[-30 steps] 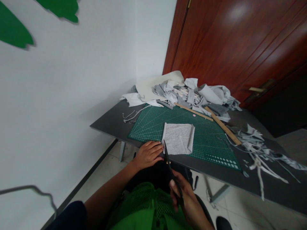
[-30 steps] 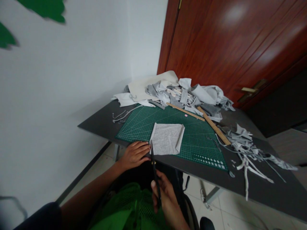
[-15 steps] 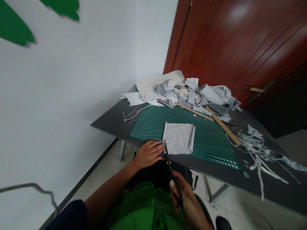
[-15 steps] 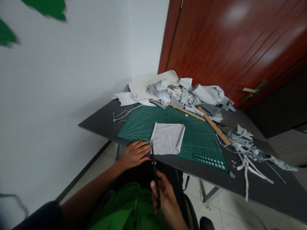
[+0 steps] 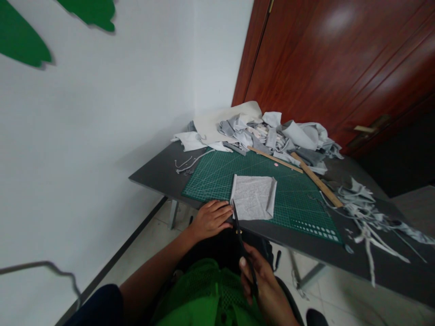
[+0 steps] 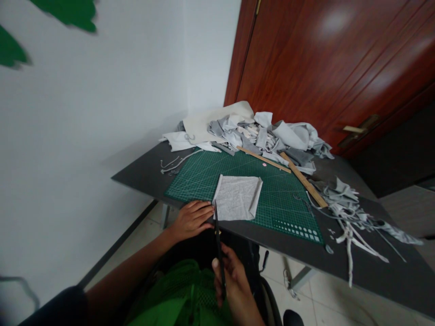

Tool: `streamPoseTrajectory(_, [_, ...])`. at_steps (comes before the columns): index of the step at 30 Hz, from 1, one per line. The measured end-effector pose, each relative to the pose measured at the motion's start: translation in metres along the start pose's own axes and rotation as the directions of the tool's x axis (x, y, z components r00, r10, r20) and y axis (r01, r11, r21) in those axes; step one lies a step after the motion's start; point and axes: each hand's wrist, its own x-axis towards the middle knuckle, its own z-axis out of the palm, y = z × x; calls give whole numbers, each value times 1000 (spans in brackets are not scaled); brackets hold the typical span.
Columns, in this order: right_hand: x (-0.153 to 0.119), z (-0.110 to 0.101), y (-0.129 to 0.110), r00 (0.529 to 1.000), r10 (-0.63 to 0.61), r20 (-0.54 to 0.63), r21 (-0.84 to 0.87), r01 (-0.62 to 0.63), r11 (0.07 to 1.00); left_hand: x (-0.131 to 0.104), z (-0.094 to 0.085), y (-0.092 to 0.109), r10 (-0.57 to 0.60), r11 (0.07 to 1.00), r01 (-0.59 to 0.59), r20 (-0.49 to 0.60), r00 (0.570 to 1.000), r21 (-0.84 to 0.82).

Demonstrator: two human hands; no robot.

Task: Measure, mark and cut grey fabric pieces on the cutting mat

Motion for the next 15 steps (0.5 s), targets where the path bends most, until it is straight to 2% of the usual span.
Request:
streamPoseTrajectory(9, [1, -5, 10, 999, -34, -11, 13, 34, 999, -2, 5, -2, 0, 1000, 0, 11, 1000, -20])
streamPoseTrajectory(15, [3, -5, 11, 999, -48, 25, 17, 47, 999, 0, 1, 0, 9, 1000, -10, -42, 999, -6])
